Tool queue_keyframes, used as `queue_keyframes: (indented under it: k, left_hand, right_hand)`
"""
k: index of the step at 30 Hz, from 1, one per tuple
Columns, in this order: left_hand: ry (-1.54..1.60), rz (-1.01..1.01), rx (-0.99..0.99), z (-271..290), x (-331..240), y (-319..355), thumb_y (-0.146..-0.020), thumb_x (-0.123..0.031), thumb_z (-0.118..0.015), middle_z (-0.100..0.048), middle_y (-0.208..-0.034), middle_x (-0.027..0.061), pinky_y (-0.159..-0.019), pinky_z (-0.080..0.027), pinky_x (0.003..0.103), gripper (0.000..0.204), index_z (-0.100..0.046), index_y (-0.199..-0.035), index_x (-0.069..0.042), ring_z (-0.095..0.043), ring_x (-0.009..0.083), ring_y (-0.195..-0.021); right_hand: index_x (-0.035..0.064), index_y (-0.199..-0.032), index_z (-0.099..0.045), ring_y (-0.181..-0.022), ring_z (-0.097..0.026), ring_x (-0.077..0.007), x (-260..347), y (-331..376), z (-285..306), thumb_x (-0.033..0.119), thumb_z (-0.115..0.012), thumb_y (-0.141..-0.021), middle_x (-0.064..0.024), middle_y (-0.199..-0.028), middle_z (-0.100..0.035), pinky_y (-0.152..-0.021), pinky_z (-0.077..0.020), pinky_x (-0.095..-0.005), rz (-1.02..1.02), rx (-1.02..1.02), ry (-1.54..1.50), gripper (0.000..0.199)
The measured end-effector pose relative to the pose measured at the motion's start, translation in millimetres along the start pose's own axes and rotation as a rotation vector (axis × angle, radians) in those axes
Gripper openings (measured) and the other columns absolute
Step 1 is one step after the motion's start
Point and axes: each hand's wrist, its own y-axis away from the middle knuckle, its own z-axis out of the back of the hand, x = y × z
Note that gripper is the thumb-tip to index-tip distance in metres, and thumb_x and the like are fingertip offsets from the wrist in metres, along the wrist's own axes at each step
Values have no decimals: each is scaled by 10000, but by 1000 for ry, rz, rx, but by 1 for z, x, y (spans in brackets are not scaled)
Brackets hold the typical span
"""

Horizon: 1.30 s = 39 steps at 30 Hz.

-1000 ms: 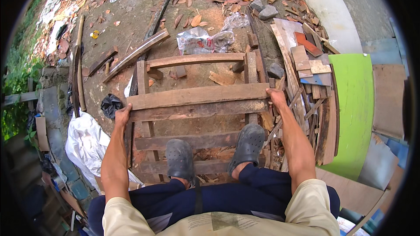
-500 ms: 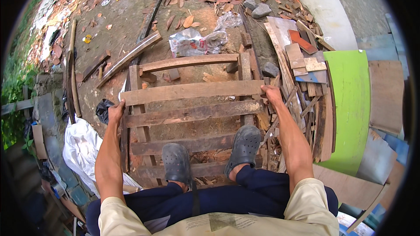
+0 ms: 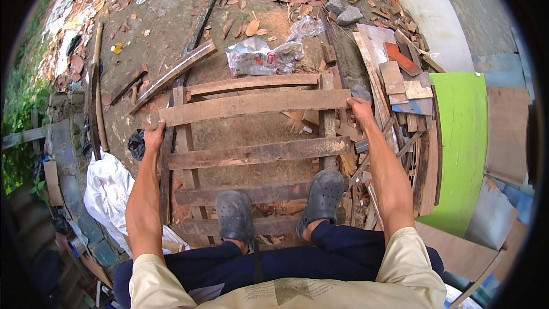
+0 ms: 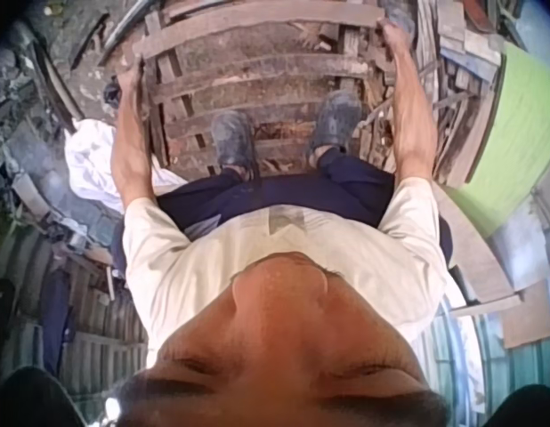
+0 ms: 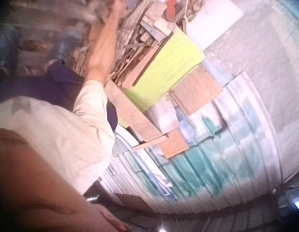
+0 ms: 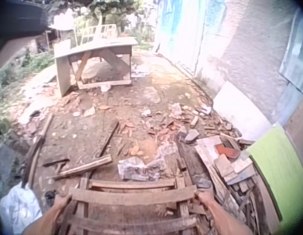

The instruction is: The person uses a hand saw to cut a wooden plank placed on a wooden pallet. They hold the wood steady with one hand and saw with the other, eventually cutting through the plank.

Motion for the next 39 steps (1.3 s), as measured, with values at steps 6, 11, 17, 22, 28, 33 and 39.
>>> queue_keyframes:
  k: [6,11,17,22,28,33,39]
  left_hand:
    - [34,10,-34,-1,2,-19,-879,-529,-745,-770,-1026,207,-933,-520,355,630,-747,-1160,35,-720,247,-978]
    - [31,2,-40,-8,-25,-11,-871,-520,-757,-768,-1026,206,-934,-519,357,631,-748,-1148,47,-717,247,-989]
    - [176,-14,-102,-16,-22,-13,-885,-455,-785,-716,-861,93,-739,-496,312,517,-758,-955,56,-648,170,-789]
    - [360,178,-32,-22,-11,-25,-938,-376,-752,-711,-910,64,-669,-530,303,425,-740,-1080,24,-657,176,-758]
    - [544,247,65,-24,-26,-11,-985,-376,-698,-646,-1320,109,-906,-542,398,515,-613,-1347,-21,-660,281,-1110]
    - [715,286,148,-31,-28,-6,-1022,-390,-646,-538,-1483,111,-994,-529,454,576,-511,-1459,-39,-614,324,-1235]
    - [769,296,78,-33,-26,-3,-1028,-387,-640,-547,-1470,139,-950,-584,461,585,-508,-1453,-7,-648,377,-1185]
  right_hand:
    - [15,-1187,-745,-887,-737,-239,9,-18,-6,306,-686,-940,-107,-993,-747,-503,-533,-365,6,18,-11,387]
    - [18,-1239,-723,-916,-745,-250,5,-21,-1,315,-686,-943,-107,-1045,-749,-506,-537,-362,-18,4,-35,420]
    - [20,-1264,-708,-962,-740,-267,7,-17,-3,328,-684,-952,-109,-1122,-741,-521,-544,-367,-5,2,-55,439]
    - [14,-1304,-679,-1041,-721,-270,2,-21,-8,322,-697,-964,-108,-1161,-732,-542,-553,-366,-34,9,-125,459]
    - [24,-1325,-661,-1036,-718,-293,5,-15,-9,312,-706,-968,-120,-1222,-712,-548,-558,-364,-50,-18,-188,461]
    - [28,-1309,-670,-1028,-718,-294,5,-13,-7,305,-715,-965,-124,-1216,-713,-550,-561,-366,-54,-25,-196,444]
    - [21,-1283,-683,-996,-725,-286,5,-14,-15,304,-706,-974,-126,-1189,-716,-541,-574,-367,-51,-31,-188,419]
